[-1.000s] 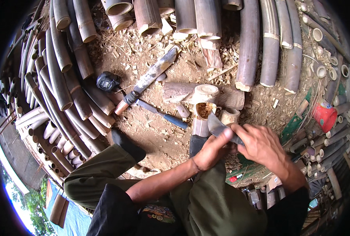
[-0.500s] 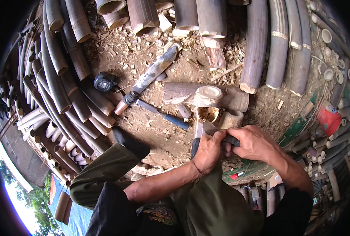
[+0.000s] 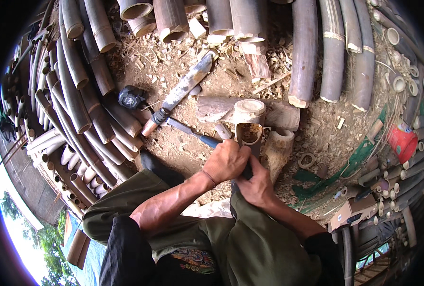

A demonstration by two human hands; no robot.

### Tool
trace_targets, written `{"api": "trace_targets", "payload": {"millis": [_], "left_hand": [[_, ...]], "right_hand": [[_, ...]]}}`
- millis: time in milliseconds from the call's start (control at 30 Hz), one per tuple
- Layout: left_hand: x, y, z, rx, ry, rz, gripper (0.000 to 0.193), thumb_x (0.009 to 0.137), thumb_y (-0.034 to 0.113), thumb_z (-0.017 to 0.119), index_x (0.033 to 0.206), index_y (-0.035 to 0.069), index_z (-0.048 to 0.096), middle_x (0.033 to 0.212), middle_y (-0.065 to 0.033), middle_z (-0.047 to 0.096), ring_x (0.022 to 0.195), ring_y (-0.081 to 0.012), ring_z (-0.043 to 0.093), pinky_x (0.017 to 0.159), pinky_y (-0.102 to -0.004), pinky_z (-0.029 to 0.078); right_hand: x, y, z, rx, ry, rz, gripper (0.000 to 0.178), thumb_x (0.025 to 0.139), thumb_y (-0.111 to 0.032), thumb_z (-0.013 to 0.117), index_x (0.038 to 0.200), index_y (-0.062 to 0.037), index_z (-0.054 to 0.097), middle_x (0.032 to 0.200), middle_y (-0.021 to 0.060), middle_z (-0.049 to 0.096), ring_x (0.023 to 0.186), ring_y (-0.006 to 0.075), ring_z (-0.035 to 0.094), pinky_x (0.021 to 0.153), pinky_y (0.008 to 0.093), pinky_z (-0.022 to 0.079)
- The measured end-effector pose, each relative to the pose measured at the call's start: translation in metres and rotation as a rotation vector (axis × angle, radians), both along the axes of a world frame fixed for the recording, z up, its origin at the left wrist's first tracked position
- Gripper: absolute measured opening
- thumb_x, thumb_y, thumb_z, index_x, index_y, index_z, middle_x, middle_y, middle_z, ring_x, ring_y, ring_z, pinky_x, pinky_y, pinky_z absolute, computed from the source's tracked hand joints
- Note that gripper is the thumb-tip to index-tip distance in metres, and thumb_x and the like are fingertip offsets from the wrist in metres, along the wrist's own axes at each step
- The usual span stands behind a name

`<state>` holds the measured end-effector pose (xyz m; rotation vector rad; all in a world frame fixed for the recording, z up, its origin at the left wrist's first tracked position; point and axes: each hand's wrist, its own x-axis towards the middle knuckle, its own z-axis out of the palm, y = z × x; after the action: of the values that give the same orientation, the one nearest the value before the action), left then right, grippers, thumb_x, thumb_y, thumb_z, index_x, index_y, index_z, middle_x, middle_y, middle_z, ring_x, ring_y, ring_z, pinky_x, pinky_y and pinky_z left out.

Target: The person sits on the ground surrounded by bamboo pieces and uses a knife to carve and smooth the ends of bamboo segments. They repeatedly pick up a piece, shave the rim, and place it back down among the others.

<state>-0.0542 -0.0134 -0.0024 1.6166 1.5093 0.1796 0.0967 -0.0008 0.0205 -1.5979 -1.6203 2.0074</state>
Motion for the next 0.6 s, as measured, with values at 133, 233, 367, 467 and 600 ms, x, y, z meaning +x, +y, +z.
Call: {"api": "trace_targets", "payload": {"millis": [133,233,367,467,600], "left_hand": [[0.007,0.0,0.006,0.18,-0.077,0.09,0.012,0.089,0.015,0.058,0.092,0.003,0.06,0.059,-0.0096,0.052,0.053,-0.0256,0.055,0.045,-0.0382,0.043],[0.041,0.02,0.032,-0.819,-1.066,0.978,0.036,0.102,0.033,0.048,0.125,0.007,0.056,0.074,-0.0018,0.055,0.06,-0.0114,0.049,0.053,-0.0289,0.042],[0.089,0.011,0.016,-0.957,-1.851,1.352,0.048,0.103,0.039,0.045,0.14,0.009,0.045,0.084,-0.0011,0.06,0.067,-0.0098,0.051,0.066,-0.0277,0.043],[0.091,0.01,0.019,-0.996,-1.808,1.475,0.045,0.103,0.037,0.046,0.138,0.009,0.048,0.08,-0.0009,0.061,0.066,-0.0105,0.052,0.066,-0.0277,0.043],[0.085,0.004,0.025,-1.016,-1.538,1.504,0.041,0.102,0.035,0.048,0.13,0.006,0.056,0.079,-0.003,0.062,0.062,-0.0116,0.052,0.061,-0.0277,0.043]], "right_hand": [[0.026,0.021,0.009,0.068,0.031,0.204,0.055,0.081,-0.016,0.068,0.129,-0.0003,0.049,0.097,0.0255,0.066,0.09,0.0411,0.067,0.074,0.0424,0.054],[0.046,0.095,0.044,0.286,-0.156,0.757,0.045,0.079,-0.013,0.065,0.119,0.0002,0.05,0.089,0.0205,0.065,0.073,0.0362,0.068,0.06,0.0438,0.056],[0.032,0.144,0.062,0.474,-0.316,1.191,0.028,0.079,-0.01,0.063,0.104,0.0024,0.06,0.076,0.0183,0.066,0.066,0.0327,0.068,0.058,0.0425,0.056],[0.029,0.154,0.053,0.422,-0.222,1.242,0.024,0.079,-0.009,0.063,0.1,0.0025,0.061,0.07,0.0194,0.065,0.064,0.0339,0.068,0.058,0.0431,0.055],[0.035,0.143,0.044,0.214,-0.191,1.175,0.03,0.076,-0.011,0.066,0.102,0.0013,0.057,0.075,0.0199,0.065,0.07,0.0383,0.067,0.061,0.0456,0.054]]}}
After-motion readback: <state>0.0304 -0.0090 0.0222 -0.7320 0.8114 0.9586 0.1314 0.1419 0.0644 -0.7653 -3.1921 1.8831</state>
